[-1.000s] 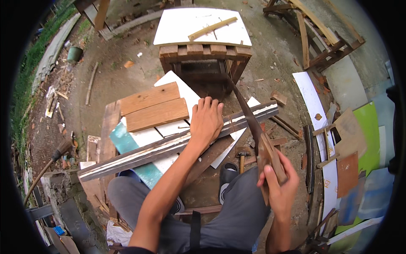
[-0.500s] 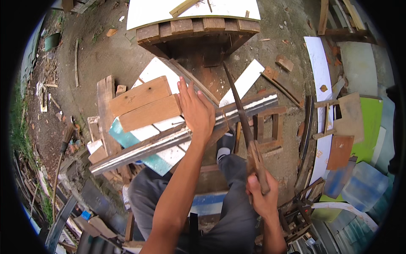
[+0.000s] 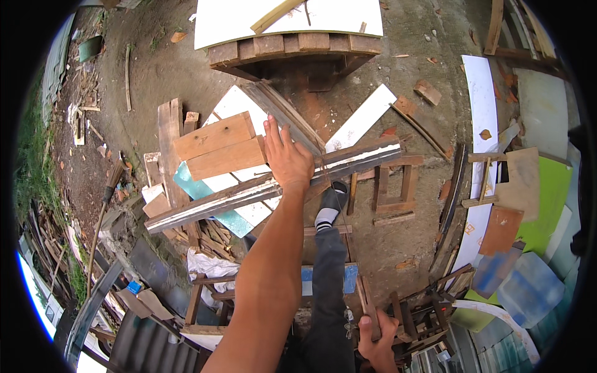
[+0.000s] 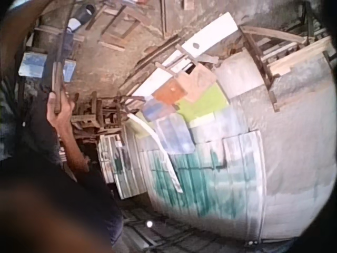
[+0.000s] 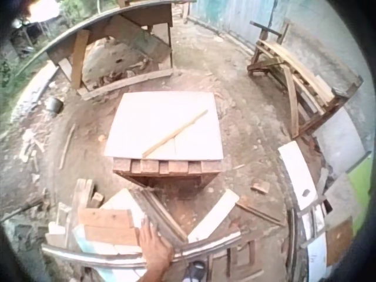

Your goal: The person sits on the ground and uses a hand saw to cut a long metal bar resting on a wooden support. They hold the bar with one hand and saw with the other, periodically adjusting their grip and the bar's position.

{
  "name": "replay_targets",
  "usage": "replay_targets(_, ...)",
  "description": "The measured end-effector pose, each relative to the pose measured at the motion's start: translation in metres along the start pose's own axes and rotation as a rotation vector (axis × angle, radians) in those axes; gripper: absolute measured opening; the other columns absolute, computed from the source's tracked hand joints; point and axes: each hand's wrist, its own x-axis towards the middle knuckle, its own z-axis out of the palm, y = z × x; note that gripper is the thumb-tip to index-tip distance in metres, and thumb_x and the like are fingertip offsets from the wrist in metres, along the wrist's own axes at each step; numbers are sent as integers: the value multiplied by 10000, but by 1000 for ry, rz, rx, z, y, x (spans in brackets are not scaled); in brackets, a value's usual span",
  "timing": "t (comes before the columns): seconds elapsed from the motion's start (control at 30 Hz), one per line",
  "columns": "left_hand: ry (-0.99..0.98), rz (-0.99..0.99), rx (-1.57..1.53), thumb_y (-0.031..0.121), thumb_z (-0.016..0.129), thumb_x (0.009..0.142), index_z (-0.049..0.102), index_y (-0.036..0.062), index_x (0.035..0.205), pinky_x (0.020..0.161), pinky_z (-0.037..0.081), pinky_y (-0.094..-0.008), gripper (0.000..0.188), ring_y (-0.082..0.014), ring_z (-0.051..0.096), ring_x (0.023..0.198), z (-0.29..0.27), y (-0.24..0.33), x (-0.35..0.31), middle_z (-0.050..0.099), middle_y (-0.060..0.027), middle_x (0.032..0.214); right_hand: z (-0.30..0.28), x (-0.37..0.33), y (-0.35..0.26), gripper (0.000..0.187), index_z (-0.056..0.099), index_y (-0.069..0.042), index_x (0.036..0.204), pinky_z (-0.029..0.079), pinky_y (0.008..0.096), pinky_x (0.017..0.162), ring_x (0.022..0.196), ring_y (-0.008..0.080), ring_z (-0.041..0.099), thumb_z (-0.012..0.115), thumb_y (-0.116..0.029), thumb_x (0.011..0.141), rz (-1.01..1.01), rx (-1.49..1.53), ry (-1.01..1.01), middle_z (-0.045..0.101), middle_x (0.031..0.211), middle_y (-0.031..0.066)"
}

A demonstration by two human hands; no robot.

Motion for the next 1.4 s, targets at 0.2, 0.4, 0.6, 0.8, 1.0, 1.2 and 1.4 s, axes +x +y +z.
replay_targets(0.2, -10, -2, -6, 55, 505, 833, 517, 20, 1254, 1212, 231, -463, 422, -325, 255, 1488, 0, 0, 1, 312, -187, 1577, 6, 0, 8, 274, 540, -11, 1013, 447, 346, 645, 684, 304, 606, 636, -248, 917, -3, -67, -180, 548, 803, 136)
replay_targets(0.4, -6, 2, -9, 53, 483, 834, 518, 25, 1262, 1174, 269, -476, 430, -347, 268, 1478, 0, 0, 1, 337, -186, 1563, 21, 9, 1, 279, 632, 40, 854, 449, 374, 453, 426, 301, 592, 607, -230, 916, 105, -16, -112, 516, 496, 128)
replay_targets(0.6, -17, -17, -27, 48, 477, 839, 515, 34, 1269, 1183, 261, -472, 432, -337, 261, 1483, -1, 2, 2, 321, -179, 1572, 41, 62, -35, 324, 658, 41, 843, 465, 331, 490, 495, 192, 619, 574, -249, 961, -341, 130, 106, 534, 548, 104)
replay_targets(0.8, -27, -16, -35, 50, 481, 836, 527, 43, 1266, 1189, 255, -470, 433, -332, 252, 1488, -3, 1, -1, 319, -162, 1578, 82, 138, -2, 303, 593, 0, 799, 352, 307, 498, 531, 93, 435, 589, -244, 980, -25, 88, -33, 452, 552, 34)
replay_targets(1.0, -125, -31, 23, 133, 500, 847, 547, 43, 1256, 1205, 205, -473, 421, -303, 198, 1512, -1, 1, -8, 283, -142, 1606, 92, 117, 2, 267, 598, 16, 828, 393, 349, 503, 507, 187, 484, 599, -216, 960, -56, 89, 32, 491, 556, 88)
replay_targets(1.2, -85, -4, 50, 155, 494, 855, 544, 58, 1265, 1185, 226, -481, 424, -321, 233, 1496, 4, 3, -11, 303, -149, 1595, 131, 141, 80, 307, 597, 17, 840, 400, 348, 496, 484, 201, 494, 595, -264, 963, -297, 182, 45, 488, 557, 84)
replay_targets(1.4, -150, -39, 69, 173, 491, 864, 548, 53, 1267, 1204, 195, -475, 424, -311, 195, 1511, 3, 7, -9, 282, -149, 1605, 65, 36, 62, 373, 611, 32, 860, 396, 336, 500, 498, 187, 518, 587, -322, 972, 85, 246, 12, 495, 575, 83)
